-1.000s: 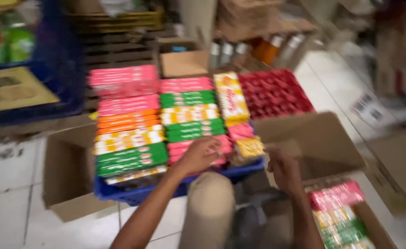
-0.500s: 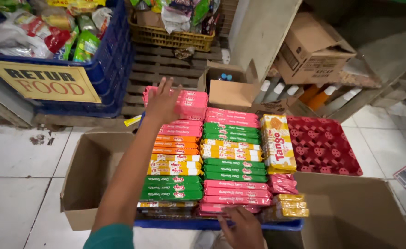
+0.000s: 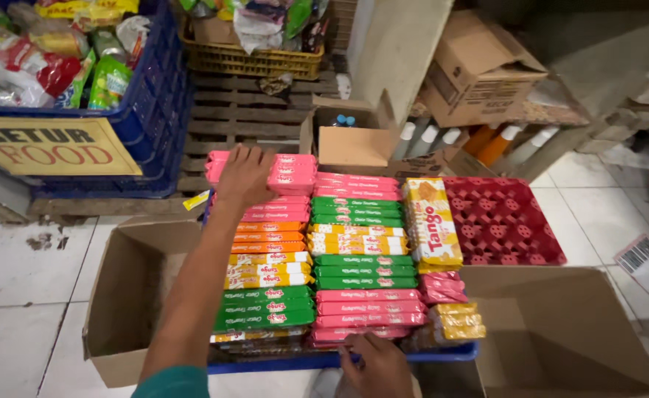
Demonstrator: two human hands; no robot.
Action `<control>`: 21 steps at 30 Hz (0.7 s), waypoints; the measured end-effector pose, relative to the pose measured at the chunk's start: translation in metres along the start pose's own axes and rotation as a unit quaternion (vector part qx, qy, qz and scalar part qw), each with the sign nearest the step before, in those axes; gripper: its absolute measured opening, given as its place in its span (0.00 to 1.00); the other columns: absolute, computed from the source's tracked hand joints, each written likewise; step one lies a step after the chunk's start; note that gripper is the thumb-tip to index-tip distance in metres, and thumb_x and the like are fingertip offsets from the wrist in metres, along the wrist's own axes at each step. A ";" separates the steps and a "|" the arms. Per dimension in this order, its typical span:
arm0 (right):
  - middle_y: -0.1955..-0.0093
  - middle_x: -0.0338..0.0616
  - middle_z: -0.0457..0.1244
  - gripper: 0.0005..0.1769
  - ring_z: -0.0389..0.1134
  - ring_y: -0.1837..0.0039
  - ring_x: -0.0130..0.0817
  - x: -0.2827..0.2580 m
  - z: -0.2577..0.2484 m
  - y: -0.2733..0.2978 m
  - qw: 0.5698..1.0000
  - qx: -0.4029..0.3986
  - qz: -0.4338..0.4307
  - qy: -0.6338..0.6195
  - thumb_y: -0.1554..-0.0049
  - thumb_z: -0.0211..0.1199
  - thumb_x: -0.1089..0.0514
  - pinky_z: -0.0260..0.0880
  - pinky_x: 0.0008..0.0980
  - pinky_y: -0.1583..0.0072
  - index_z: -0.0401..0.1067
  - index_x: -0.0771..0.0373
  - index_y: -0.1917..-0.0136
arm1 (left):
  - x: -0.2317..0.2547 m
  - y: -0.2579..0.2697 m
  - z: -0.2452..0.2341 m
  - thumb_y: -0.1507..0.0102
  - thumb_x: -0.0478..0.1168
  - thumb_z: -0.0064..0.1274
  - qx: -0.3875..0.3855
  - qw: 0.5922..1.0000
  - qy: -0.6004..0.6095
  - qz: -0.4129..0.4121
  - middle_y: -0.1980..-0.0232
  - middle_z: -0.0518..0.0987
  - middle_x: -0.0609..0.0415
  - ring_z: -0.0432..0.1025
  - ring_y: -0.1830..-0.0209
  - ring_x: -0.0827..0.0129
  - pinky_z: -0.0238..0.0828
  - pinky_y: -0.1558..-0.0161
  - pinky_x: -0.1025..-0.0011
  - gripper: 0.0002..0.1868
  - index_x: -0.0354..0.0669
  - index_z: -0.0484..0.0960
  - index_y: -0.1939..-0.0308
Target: The person is packing small packets of Tango drink mix into a cardboard box. They pick up stacks of packets from a blue crate and place them into the box, arranging them neatly.
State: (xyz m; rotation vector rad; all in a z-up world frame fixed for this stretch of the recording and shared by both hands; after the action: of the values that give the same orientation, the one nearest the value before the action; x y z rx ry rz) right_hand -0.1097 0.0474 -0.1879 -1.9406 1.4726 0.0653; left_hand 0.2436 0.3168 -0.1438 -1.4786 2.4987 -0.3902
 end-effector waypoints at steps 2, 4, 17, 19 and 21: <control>0.61 0.34 0.69 0.05 0.72 0.61 0.38 -0.002 -0.005 -0.003 0.999 -0.015 -0.030 -0.005 0.49 0.68 0.56 0.72 0.38 0.58 0.73 0.50 0.59 | 0.007 0.001 -0.013 0.57 0.68 0.71 0.053 0.998 -0.035 0.020 0.50 0.77 0.48 0.68 0.47 0.50 0.64 0.41 0.57 0.49 0.44 0.75 0.41; 0.61 0.36 0.69 0.07 0.72 0.61 0.39 -0.006 -0.009 -0.005 1.000 -0.006 -0.012 -0.006 0.49 0.68 0.55 0.72 0.38 0.58 0.75 0.51 0.56 | 0.026 0.005 -0.039 0.58 0.63 0.69 0.107 0.994 0.013 0.026 0.49 0.77 0.48 0.69 0.48 0.50 0.64 0.44 0.57 0.47 0.42 0.76 0.41; 0.23 0.46 0.54 0.65 0.61 0.27 0.38 0.071 -0.120 0.029 0.864 0.212 0.151 -0.431 0.56 0.81 0.50 0.62 0.39 0.29 0.43 0.62 0.18 | 0.333 0.086 -0.170 0.58 0.41 0.80 -0.035 0.578 0.805 -0.131 0.43 0.82 0.46 0.76 0.43 0.60 0.74 0.39 0.57 0.46 0.46 0.76 0.38; 0.24 0.53 0.54 0.75 0.62 0.28 0.48 0.071 -0.170 0.043 0.870 0.191 0.160 -0.427 0.60 0.83 0.45 0.66 0.47 0.33 0.33 0.58 0.16 | 0.389 0.101 -0.163 0.58 0.40 0.79 -0.083 0.556 0.816 -0.133 0.44 0.82 0.47 0.76 0.44 0.61 0.74 0.41 0.59 0.44 0.44 0.76 0.38; 0.25 0.59 0.53 0.86 0.62 0.29 0.58 0.074 -0.210 0.064 0.871 0.177 0.172 -0.425 0.65 0.85 0.40 0.70 0.55 0.37 0.23 0.53 0.15 | 0.443 0.119 -0.162 0.57 0.40 0.78 -0.138 0.538 0.821 -0.132 0.46 0.82 0.48 0.75 0.46 0.63 0.74 0.42 0.60 0.43 0.43 0.76 0.39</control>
State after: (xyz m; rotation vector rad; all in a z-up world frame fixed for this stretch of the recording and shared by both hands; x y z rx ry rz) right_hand -0.2134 -0.1364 -0.0909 -1.0853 1.0827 0.6722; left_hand -0.1150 0.0013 -0.0515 -1.9949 3.4352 -2.6357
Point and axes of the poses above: each hand's wrist, its own y-axis away from the middle knuckle, its own z-axis out of the palm, x = y × z, the point moved 2 cm from there along -y, towards the middle knuckle
